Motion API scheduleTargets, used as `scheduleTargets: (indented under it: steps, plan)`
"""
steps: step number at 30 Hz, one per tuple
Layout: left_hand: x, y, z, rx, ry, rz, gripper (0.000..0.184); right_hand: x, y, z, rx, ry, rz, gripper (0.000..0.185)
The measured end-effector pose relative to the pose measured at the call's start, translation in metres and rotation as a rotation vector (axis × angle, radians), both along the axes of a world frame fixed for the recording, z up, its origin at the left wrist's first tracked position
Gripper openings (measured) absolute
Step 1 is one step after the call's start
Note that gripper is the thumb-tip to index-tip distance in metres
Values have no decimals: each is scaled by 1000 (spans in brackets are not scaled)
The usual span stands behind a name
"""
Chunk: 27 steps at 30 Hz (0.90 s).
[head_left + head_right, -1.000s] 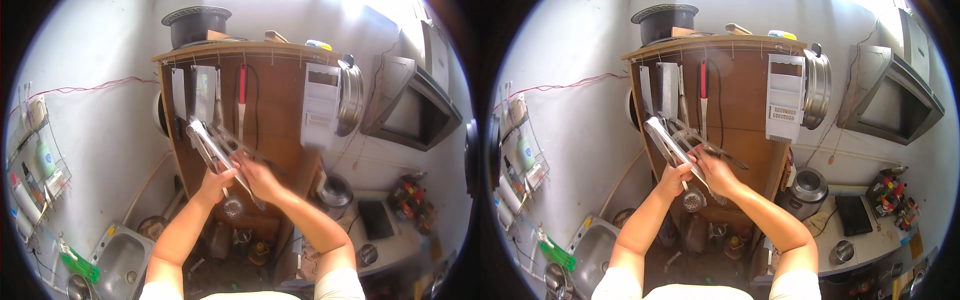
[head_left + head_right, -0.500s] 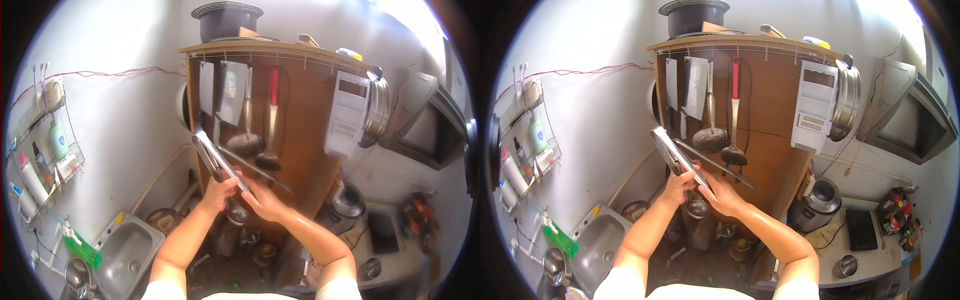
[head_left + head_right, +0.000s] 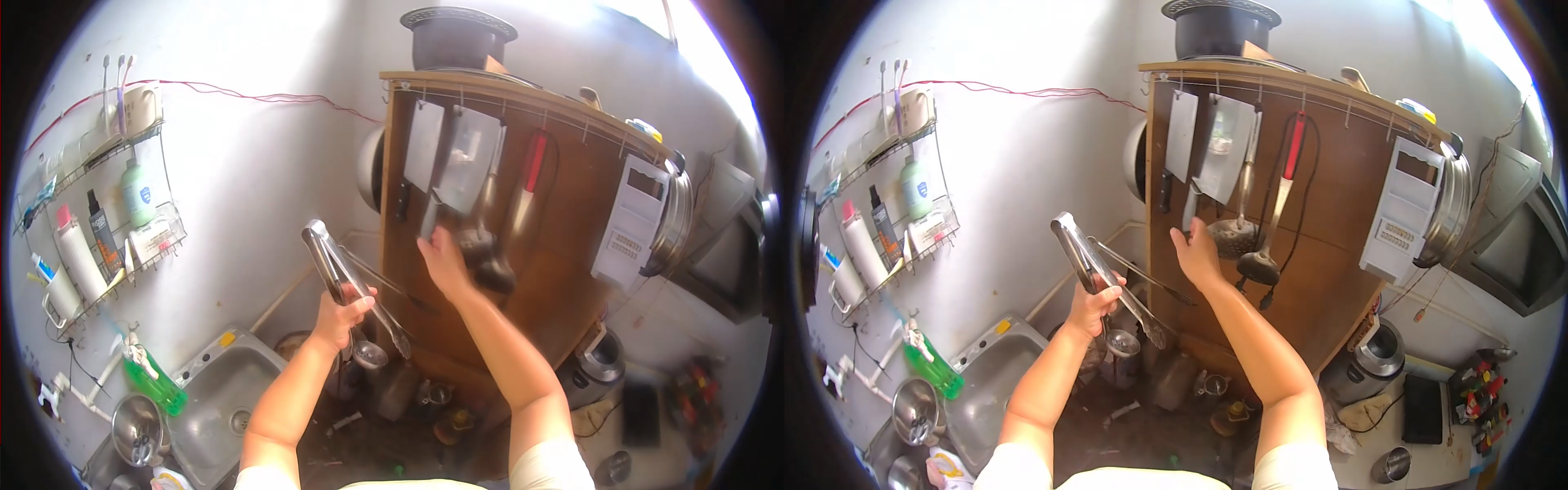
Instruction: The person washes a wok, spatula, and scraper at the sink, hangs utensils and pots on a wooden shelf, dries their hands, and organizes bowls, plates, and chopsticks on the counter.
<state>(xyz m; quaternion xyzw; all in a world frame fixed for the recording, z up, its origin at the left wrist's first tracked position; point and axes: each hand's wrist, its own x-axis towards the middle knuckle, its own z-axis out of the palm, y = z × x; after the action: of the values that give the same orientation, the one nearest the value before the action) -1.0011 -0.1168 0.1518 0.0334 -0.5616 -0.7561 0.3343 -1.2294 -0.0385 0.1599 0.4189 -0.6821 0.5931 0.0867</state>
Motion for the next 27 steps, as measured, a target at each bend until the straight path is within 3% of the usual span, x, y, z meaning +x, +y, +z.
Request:
scheduleTargets:
  steps: [2, 5, 7, 9, 13, 17, 21, 24, 27]
  plan:
    - [7, -11, -3, -13, 0, 16, 22, -8, -27, 3, -68, 9, -120, 77]
    - [19, -26, -8, -15, -15, 23, 22, -1, -56, 20, -136, -99, -306, 87]
    - [26, -37, -11, -20, -33, 27, 23, -22, -79, 16, -202, -158, -255, 96]
    - [34, -47, -14, -30, -40, 15, 24, -21, -92, 19, -163, -140, -424, 98]
    - [46, -65, -18, -35, -46, -14, 25, -26, -116, 29, -264, -201, -397, 97]
    - [54, -74, -17, -30, -46, -18, 26, -64, -129, 18, -314, -181, -313, 85]
    - [55, -79, -17, -12, -60, -58, 26, -44, -127, 28, -333, -299, -304, 60]
    - [50, -84, -24, 7, -37, -109, 21, -40, -125, 27, -432, -347, -62, 46]
    - [45, -80, -24, -22, -61, -119, 26, -10, -114, 44, -466, -392, 0, 41]
